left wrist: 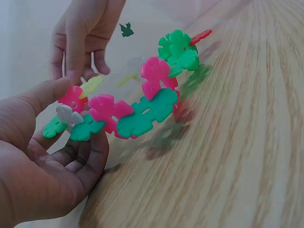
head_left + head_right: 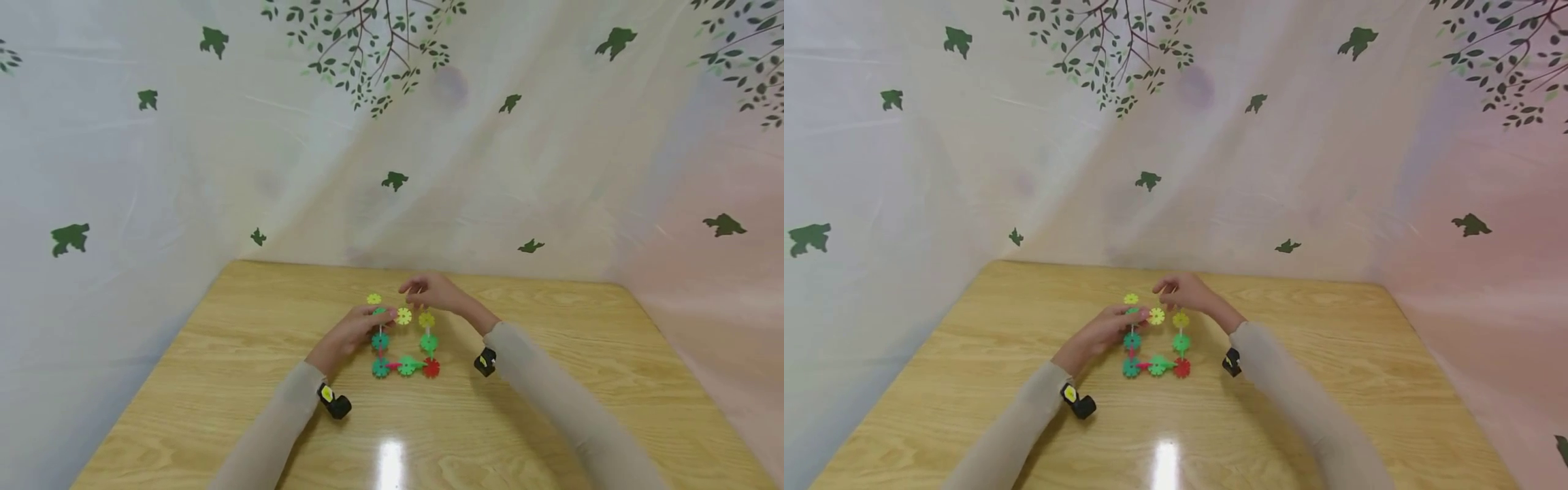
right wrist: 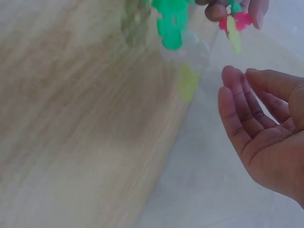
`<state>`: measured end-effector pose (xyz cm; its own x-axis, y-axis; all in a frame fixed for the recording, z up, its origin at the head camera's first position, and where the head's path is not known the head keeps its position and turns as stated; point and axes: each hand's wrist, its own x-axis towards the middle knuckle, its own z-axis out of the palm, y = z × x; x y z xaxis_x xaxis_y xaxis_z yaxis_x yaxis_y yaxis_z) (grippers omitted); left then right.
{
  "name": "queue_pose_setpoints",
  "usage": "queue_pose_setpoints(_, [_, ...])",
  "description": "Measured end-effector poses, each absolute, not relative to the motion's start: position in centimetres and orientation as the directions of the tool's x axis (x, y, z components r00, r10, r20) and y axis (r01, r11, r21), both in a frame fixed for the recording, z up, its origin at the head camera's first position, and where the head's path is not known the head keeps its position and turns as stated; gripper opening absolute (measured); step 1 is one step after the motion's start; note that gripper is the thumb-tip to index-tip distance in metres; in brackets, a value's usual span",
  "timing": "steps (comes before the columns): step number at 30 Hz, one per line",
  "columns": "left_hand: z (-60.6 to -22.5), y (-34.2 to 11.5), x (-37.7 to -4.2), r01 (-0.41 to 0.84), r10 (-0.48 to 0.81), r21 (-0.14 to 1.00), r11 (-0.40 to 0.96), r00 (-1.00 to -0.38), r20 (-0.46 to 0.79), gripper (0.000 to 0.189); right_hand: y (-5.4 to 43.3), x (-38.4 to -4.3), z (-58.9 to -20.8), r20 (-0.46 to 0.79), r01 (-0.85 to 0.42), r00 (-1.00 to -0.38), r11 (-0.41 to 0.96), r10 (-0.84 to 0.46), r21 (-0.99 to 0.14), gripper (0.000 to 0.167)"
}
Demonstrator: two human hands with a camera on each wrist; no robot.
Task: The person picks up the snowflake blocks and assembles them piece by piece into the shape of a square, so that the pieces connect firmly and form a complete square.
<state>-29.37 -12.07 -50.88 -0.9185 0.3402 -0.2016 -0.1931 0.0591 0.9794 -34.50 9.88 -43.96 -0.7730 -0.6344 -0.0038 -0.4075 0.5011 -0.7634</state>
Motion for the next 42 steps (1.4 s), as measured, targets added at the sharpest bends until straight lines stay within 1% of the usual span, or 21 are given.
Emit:
queue_pose_setpoints(2, [-50.9, -12.3, -29.3, -0.201, 0.338, 0.978, 0.059, -0.918, -0.209, 0.039, 9.3, -35.2, -43.8, 0.001, -0.422, -0.77, 0.508, -0.639, -0.751, 0.027])
queue_pose_setpoints(6, [-51.0, -12.8, -29.1, -0.197, 0.327, 0.978, 0.074, -0.921, -0.21, 0.033, 8.3, -36.5, -44.2, 0.019, -0.47, -0.742, 0.5, -0.67, -0.728, 0.027])
queue_pose_setpoints(11, [-51.2, -13.1, -28.7, -0.195, 0.327, 0.977, 0.089, -0.92, -0.214, 0.028, 7.2, -37.8, -45.7, 0.021, -0.542, -0.71, 0.528, -0.704, -0.654, 0.023])
queue_pose_setpoints(14, [-51.5, -13.1, -28.5, -0.205, 0.343, 0.975, 0.083, -0.913, -0.221, 0.027, 6.7, -38.2, -46.7, -0.012, -0.544, -0.707, 0.555, -0.707, -0.629, 0.023])
queue_pose_setpoints(18, [-52.0, -13.2, -28.5, -0.211, 0.359, 0.975, 0.065, -0.907, -0.22, 0.026, 6.0, -38.4, -47.8, -0.048, -0.532, -0.687, 0.547, -0.725, -0.646, 0.028])
queue_pose_setpoints(23, [-52.1, -13.2, -28.5, -0.216, 0.359, 0.975, 0.05, -0.907, -0.22, 0.024, 5.3, -38.4, -48.2, -0.078, -0.529, -0.665, 0.543, -0.742, -0.652, 0.037])
queue_pose_setpoints(26, [-52.0, -13.1, -28.4, -0.209, 0.363, 0.976, 0.053, -0.907, -0.214, 0.026, 5.1, -38.3, -48.2, -0.106, -0.525, -0.658, 0.555, -0.746, -0.645, 0.04])
queue_pose_setpoints(28, [-51.9, -13.1, -28.4, -0.211, 0.367, 0.976, 0.048, -0.905, -0.213, 0.027, 5.1, -38.4, -48.3, -0.11, -0.538, -0.651, 0.558, -0.751, -0.632, 0.037])
queue_pose_setpoints(34, [-51.7, -13.1, -28.5, -0.211, 0.352, 0.976, 0.058, -0.91, -0.218, 0.026, 5.3, -38.5, -48.0, -0.073, -0.582, -0.64, 0.545, -0.765, -0.603, 0.019])
queue_pose_setpoints(42, [-51.5, -13.4, -29.1, -0.184, 0.357, 0.978, 0.099, -0.911, -0.208, 0.027, 6.1, -38.9, -47.2, -0.138, -0.546, -0.67, 0.61, -0.729, -0.574, 0.015])
